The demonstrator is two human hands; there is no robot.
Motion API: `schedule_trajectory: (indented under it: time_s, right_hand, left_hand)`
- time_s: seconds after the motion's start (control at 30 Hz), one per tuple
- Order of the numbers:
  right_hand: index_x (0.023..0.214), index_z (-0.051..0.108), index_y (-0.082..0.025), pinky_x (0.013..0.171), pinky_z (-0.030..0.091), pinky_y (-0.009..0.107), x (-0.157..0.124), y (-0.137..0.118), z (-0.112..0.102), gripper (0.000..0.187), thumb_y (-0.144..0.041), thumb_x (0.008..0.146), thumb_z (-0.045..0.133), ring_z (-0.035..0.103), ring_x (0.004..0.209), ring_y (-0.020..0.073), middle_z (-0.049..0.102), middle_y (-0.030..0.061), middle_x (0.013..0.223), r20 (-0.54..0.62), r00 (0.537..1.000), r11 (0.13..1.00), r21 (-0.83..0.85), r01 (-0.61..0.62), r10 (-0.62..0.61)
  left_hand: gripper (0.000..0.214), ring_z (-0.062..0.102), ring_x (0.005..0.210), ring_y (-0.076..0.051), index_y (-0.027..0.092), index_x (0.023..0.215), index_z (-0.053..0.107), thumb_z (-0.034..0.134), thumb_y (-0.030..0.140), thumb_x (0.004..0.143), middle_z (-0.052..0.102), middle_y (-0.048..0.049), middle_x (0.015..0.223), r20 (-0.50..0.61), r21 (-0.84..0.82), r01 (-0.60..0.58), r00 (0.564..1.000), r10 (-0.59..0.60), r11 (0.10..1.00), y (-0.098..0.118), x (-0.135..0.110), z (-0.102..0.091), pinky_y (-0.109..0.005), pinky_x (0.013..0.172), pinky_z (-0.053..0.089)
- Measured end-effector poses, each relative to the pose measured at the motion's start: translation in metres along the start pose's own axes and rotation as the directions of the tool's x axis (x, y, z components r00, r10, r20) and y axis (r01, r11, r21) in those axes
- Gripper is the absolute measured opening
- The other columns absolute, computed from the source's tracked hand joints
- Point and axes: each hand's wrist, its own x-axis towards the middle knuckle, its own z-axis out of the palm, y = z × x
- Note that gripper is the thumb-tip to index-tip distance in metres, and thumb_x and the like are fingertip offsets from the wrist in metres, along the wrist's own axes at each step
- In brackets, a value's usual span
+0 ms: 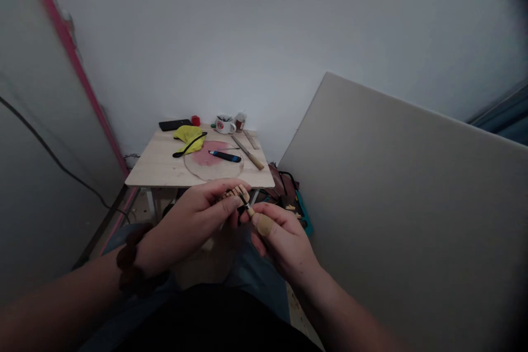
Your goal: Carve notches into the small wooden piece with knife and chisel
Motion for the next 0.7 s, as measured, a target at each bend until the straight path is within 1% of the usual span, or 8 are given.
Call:
schedule_trajectory:
  time_s: [0.07, 0.2, 0.33, 0.4, 0.47, 0.53, 0.63, 0.7]
  right_hand:
    - [0.106, 0.083, -0.016, 0.047, 0.02, 0.025, 0.0, 0.001, 0.001, 0.042, -0.058, 0.1, 0.078, 0.036, 0.044, 0.0082, 0.058, -0.006, 0.052, 0.004, 1.0, 1.0, 0.003, 0.0, 0.0]
    - [0.105, 0.083, -0.016, 0.048, 0.021, 0.025, -0.001, 0.006, 0.002, 0.044, -0.059, 0.101, 0.079, 0.037, 0.045, 0.0076, 0.057, -0.0066, 0.053, 0.006, 0.999, 0.999, 0.027, 0.042, -0.042]
    - [0.102, 0.083, -0.016, 0.049, 0.024, 0.024, 0.0, 0.01, 0.001, 0.041, -0.058, 0.099, 0.081, 0.038, 0.045, 0.0067, 0.058, -0.0061, 0.055, -0.01, 0.998, 0.997, 0.048, 0.063, -0.063]
    - [0.103, 0.082, -0.017, 0.046, 0.022, 0.024, 0.001, 0.01, 0.0, 0.041, -0.058, 0.099, 0.081, 0.037, 0.043, 0.007, 0.057, -0.0064, 0.052, -0.003, 0.999, 0.997, 0.057, 0.049, -0.048]
    - [0.104, 0.081, -0.017, 0.044, 0.02, 0.024, 0.004, 0.009, 0.0, 0.041, -0.058, 0.098, 0.08, 0.035, 0.041, 0.0076, 0.057, -0.0066, 0.051, -0.003, 1.0, 0.997, 0.067, 0.027, -0.027]
    - [0.105, 0.08, -0.017, 0.042, 0.019, 0.024, 0.008, 0.008, -0.001, 0.04, -0.057, 0.098, 0.079, 0.035, 0.041, 0.0081, 0.057, -0.0066, 0.051, -0.016, 1.0, 0.998, 0.065, 0.014, -0.013]
    - [0.107, 0.079, -0.018, 0.042, 0.02, 0.023, 0.017, 0.014, 0.0, 0.038, -0.055, 0.099, 0.075, 0.033, 0.041, 0.0086, 0.055, -0.0078, 0.05, -0.039, 0.999, 0.999, 0.043, -0.002, 0.004]
    - [0.111, 0.078, -0.018, 0.042, 0.022, 0.023, 0.028, 0.024, 0.001, 0.04, -0.055, 0.1, 0.07, 0.032, 0.041, 0.0091, 0.054, -0.0082, 0.05, -0.041, 0.999, 1.0, -0.009, -0.009, 0.008]
  left_hand:
    - [0.028, 0.061, 0.07, -0.015, 0.021, 0.115, 0.078, 0.062, 0.044, 0.118, 0.072, 0.0024, 0.079, 0.004, 0.01, 0.003, 1.0, -0.003, 1.0, 0.0, 0.0, 0.001, -0.025, 0.066, 0.047]
    - [0.034, 0.06, 0.071, -0.014, 0.021, 0.102, 0.077, 0.06, 0.045, 0.119, 0.069, 0.0022, 0.077, 0.016, 0.061, -0.013, 1.0, 0.012, 0.998, -0.002, 0.001, 0.002, -0.024, 0.063, 0.044]
    - [0.034, 0.06, 0.07, -0.014, 0.022, 0.098, 0.077, 0.064, 0.047, 0.117, 0.07, 0.0021, 0.077, 0.036, 0.003, 0.023, 0.999, -0.023, 1.0, -0.005, 0.003, 0.002, -0.023, 0.062, 0.044]
    - [0.03, 0.064, 0.073, -0.015, 0.023, 0.105, 0.079, 0.068, 0.048, 0.115, 0.075, 0.0009, 0.081, 0.025, -0.052, 0.058, 0.998, -0.057, 0.997, -0.007, 0.005, 0.002, -0.022, 0.063, 0.046]
    - [0.026, 0.068, 0.076, -0.016, 0.024, 0.118, 0.079, 0.073, 0.048, 0.111, 0.08, -0.0006, 0.087, -0.006, -0.117, 0.094, 0.995, -0.096, 0.989, -0.008, 0.008, 0.002, -0.023, 0.064, 0.048]
    - [0.029, 0.066, 0.069, -0.016, 0.026, 0.127, 0.076, 0.077, 0.047, 0.108, 0.082, -0.0008, 0.088, -0.027, -0.178, 0.142, 0.988, -0.149, 0.974, -0.01, 0.009, 0.002, -0.023, 0.061, 0.047]
    - [0.028, 0.06, 0.061, -0.014, 0.024, 0.117, 0.078, 0.082, 0.048, 0.103, 0.079, -0.0006, 0.084, -0.049, -0.216, 0.179, 0.98, -0.194, 0.96, -0.016, 0.01, 0.001, -0.023, 0.057, 0.045]
    - [0.029, 0.061, 0.065, -0.015, 0.022, 0.106, 0.081, 0.083, 0.051, 0.102, 0.077, -0.0015, 0.083, -0.084, -0.213, 0.169, 0.978, -0.19, 0.962, -0.028, 0.011, 0.0, -0.023, 0.059, 0.045]
